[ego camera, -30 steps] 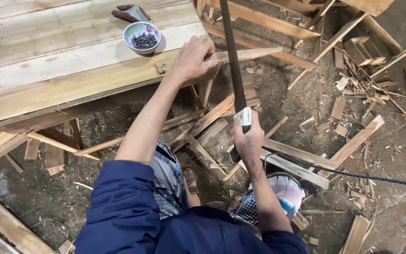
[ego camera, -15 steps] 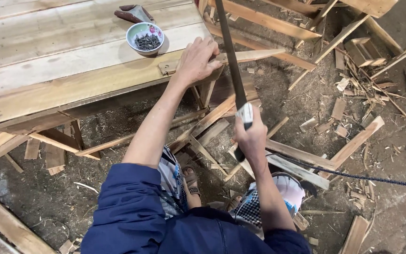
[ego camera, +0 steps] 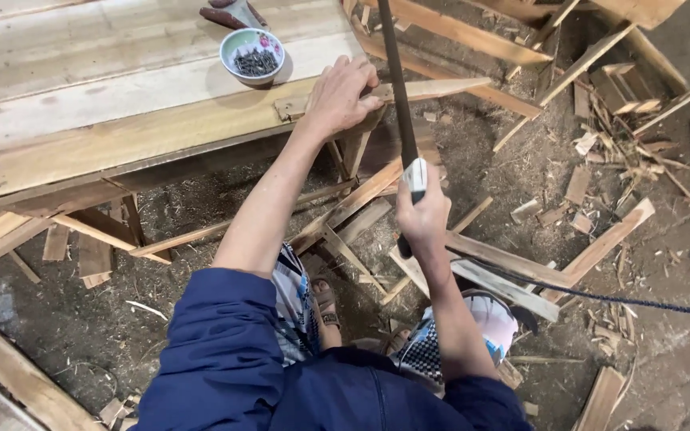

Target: The person sits on the floor and uses a curved blade to shave and shape a small piece of wood. They then place the wood on a wooden table and use a hand saw to cut it.

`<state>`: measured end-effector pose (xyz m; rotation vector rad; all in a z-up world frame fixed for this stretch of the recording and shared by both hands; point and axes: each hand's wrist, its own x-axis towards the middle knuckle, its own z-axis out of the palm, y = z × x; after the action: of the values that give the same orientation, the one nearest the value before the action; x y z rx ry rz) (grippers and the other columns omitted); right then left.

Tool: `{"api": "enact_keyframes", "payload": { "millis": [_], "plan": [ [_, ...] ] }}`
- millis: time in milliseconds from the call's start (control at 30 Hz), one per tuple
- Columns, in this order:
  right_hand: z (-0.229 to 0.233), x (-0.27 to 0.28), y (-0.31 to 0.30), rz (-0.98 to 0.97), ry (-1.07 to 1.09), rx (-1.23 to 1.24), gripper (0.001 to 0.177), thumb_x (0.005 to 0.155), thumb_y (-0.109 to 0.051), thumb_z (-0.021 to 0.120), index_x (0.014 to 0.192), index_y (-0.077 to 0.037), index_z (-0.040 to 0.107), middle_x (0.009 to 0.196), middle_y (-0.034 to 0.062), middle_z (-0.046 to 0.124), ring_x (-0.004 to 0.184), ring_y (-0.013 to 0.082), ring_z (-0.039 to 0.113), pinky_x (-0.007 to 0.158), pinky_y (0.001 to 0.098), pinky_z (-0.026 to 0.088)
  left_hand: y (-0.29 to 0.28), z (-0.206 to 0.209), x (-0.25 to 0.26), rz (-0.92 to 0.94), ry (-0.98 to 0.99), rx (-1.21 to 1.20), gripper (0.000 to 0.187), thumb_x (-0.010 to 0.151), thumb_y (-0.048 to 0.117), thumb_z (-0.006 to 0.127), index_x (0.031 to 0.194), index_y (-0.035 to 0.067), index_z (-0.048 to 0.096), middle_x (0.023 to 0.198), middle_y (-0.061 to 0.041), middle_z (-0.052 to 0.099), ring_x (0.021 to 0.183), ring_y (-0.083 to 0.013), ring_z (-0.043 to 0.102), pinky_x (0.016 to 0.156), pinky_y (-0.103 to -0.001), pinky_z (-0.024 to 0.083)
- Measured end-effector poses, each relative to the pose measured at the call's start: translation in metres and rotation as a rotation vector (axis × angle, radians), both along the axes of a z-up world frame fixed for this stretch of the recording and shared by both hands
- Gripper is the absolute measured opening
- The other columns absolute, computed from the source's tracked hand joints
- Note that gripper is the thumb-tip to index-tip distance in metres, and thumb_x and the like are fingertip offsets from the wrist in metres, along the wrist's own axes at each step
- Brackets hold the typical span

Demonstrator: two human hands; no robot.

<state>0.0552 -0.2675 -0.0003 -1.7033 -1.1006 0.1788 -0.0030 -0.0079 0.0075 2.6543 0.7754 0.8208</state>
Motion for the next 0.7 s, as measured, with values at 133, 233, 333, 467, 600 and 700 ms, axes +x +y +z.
{"api": "enact_keyframes", "payload": {
  "millis": [133,233,333,467,600,700],
  "plan": [
    [-0.024,0.005,-0.015,0.073,-0.073,0.051,0.026,0.093,0.001,0.060,0.118,0.005,0.053,0.068,0.0088,0.063,0.046,0.0147,0.057,0.035,0.0267,0.044,-0.003,0.002,-0.001,0.001,0.009,-0.016,0.028,0.089,0.035,0.076,0.091,0.013,0.058,0.100,-0.001,0.056,0.094,-0.0203,0.051,0.087,-0.038,0.044],
    [-0.026,0.007,-0.010,0.077,-0.131,0.069,0.018,0.093,0.003,0.061,0.110,0.004,0.054,0.068,0.0098,0.063,0.046,0.0151,0.056,0.035,0.0266,0.043,-0.002,-0.001,-0.002,-0.001,-0.011,0.010,0.026,0.088,0.033,0.076,0.089,0.013,0.059,0.099,-0.001,0.056,0.092,-0.0204,0.051,0.085,-0.038,0.044],
    [-0.003,0.001,0.002,0.071,-0.012,0.034,0.020,0.093,-0.003,0.057,0.112,0.001,0.054,0.071,0.0109,0.065,0.049,0.0165,0.059,0.040,0.0277,0.046,-0.006,0.003,-0.003,-0.003,-0.018,0.019,0.025,0.087,0.032,0.076,0.089,0.013,0.060,0.099,0.000,0.058,0.092,-0.0205,0.051,0.085,-0.038,0.044],
    [-0.031,0.005,-0.001,0.028,-0.140,0.112,0.030,0.095,-0.005,0.063,0.123,0.004,0.055,0.075,0.0095,0.068,0.049,0.0161,0.057,0.040,0.0283,0.043,-0.008,0.005,-0.003,0.002,-0.050,-0.021,0.024,0.087,0.031,0.076,0.088,0.012,0.061,0.102,-0.001,0.060,0.095,-0.0218,0.053,0.087,-0.040,0.045],
    [-0.049,0.006,-0.013,0.097,-0.258,0.169,0.027,0.092,0.011,0.063,0.117,0.013,0.054,0.072,0.0113,0.064,0.045,0.0137,0.056,0.035,0.0232,0.045,-0.014,-0.004,-0.008,0.009,-0.018,-0.045,0.024,0.089,0.031,0.074,0.091,0.012,0.059,0.102,-0.002,0.058,0.095,-0.0226,0.052,0.088,-0.040,0.042],
    [-0.029,0.008,0.003,-0.040,-0.136,0.071,0.036,0.090,-0.008,0.062,0.125,0.000,0.057,0.084,0.0148,0.073,0.063,0.0260,0.068,0.055,0.0346,0.054,-0.008,-0.003,0.000,-0.013,-0.023,-0.008,0.025,0.088,0.031,0.075,0.087,0.012,0.058,0.099,-0.002,0.058,0.092,-0.0212,0.051,0.086,-0.039,0.044]
  ]
}}
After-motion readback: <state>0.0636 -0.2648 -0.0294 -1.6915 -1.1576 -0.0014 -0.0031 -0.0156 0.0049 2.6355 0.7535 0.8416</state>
